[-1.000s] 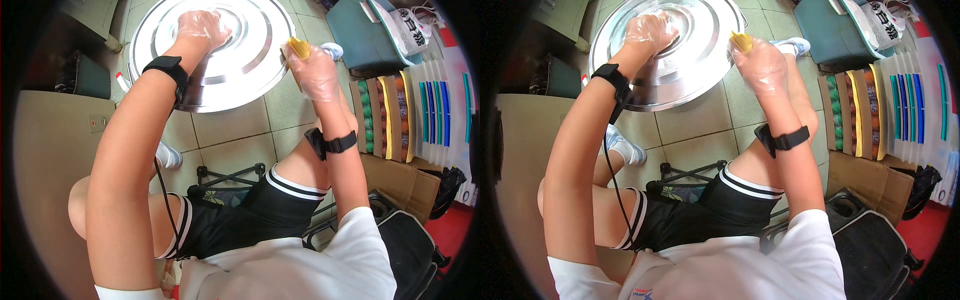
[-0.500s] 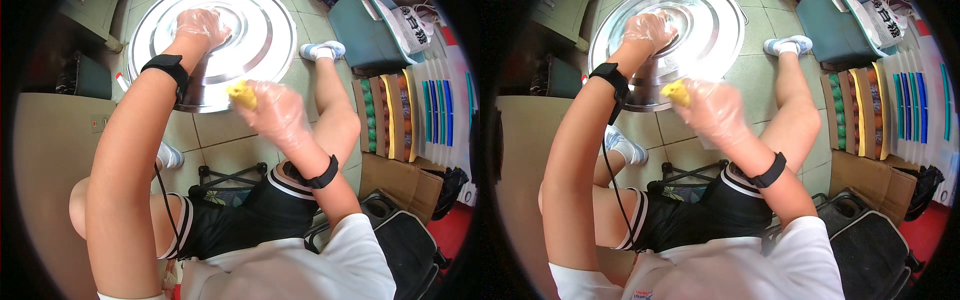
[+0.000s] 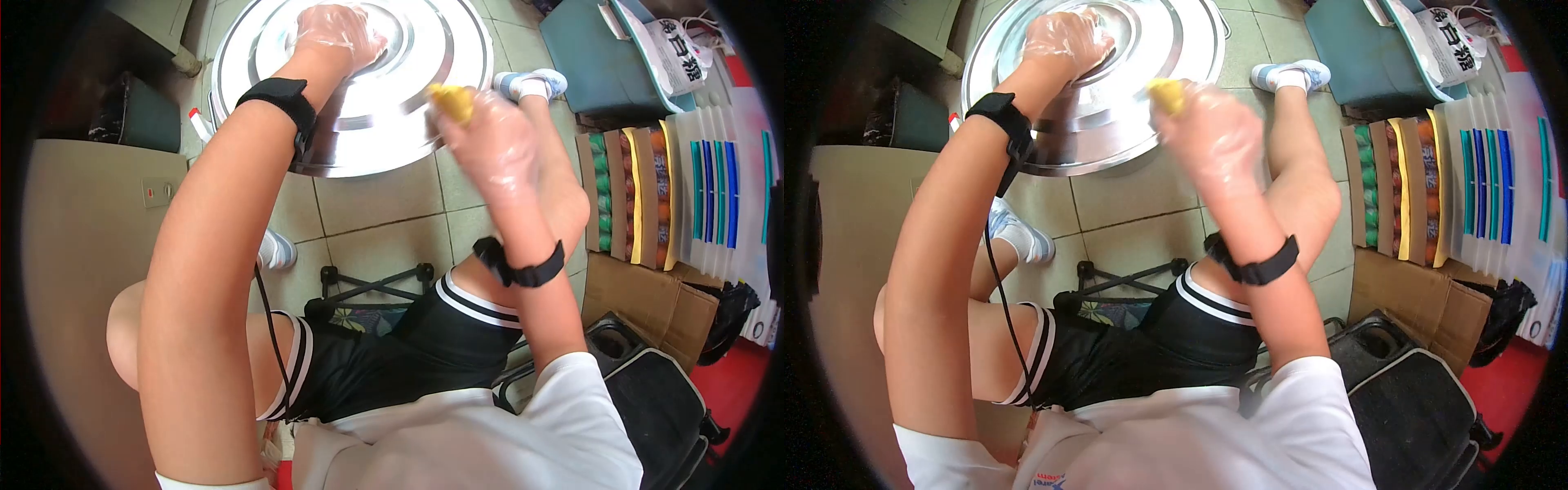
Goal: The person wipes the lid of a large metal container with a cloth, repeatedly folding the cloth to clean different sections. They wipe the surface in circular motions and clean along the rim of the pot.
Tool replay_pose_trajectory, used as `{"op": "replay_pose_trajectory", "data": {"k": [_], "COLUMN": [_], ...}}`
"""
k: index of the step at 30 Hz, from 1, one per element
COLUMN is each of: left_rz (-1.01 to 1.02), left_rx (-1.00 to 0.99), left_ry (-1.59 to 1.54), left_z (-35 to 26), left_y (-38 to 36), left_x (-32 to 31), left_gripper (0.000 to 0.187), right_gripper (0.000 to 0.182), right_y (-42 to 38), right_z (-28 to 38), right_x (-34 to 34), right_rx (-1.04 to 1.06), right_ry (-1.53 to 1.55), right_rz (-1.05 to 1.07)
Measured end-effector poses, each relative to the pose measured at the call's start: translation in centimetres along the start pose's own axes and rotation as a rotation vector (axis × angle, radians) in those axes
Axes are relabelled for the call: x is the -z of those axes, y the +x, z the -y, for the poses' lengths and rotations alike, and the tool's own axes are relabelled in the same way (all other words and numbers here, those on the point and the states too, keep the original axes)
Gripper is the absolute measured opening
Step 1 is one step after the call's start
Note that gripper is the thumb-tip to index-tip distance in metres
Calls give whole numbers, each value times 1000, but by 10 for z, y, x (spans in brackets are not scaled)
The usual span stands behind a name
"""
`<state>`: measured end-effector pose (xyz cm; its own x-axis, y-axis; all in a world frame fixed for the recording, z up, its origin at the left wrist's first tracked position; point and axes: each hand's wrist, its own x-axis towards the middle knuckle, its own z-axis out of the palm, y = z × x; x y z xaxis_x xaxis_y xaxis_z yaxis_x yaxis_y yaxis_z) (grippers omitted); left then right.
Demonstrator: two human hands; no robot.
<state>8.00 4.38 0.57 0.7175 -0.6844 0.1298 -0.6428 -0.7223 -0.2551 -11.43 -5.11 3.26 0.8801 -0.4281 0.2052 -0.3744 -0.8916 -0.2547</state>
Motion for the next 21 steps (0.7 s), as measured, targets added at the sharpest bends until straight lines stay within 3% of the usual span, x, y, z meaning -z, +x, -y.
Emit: {"op": "replay_pose_trajectory", "data": {"k": [1, 4, 8, 11, 16, 21], "left_rz": [3, 2, 6, 27, 87, 85], "left_rx": [-1, -2, 2, 6, 8, 42], "left_ry": [-2, -37, -7, -13, -26, -33], "left_z": [0, 0, 0, -1, -4, -4], "left_y": [-1, 1, 0, -1, -1, -1], "left_x": [0, 1, 1, 3, 13, 8], "left_gripper": [45, 46, 46, 47, 49, 51], "right_gripper": [28, 25, 24, 32, 35, 37], "right_y": [-10, -38, -35, -13, 37, 34], "right_z": [10, 31, 33, 13, -35, -28], "right_x": [1, -11, -11, 4, 0, 0], "right_rx": [36, 279, 266, -16, -181, -160], "right_ry": [8, 175, 196, 49, 87, 58], "right_rz": [43, -144, -164, 87, 38, -16]}}
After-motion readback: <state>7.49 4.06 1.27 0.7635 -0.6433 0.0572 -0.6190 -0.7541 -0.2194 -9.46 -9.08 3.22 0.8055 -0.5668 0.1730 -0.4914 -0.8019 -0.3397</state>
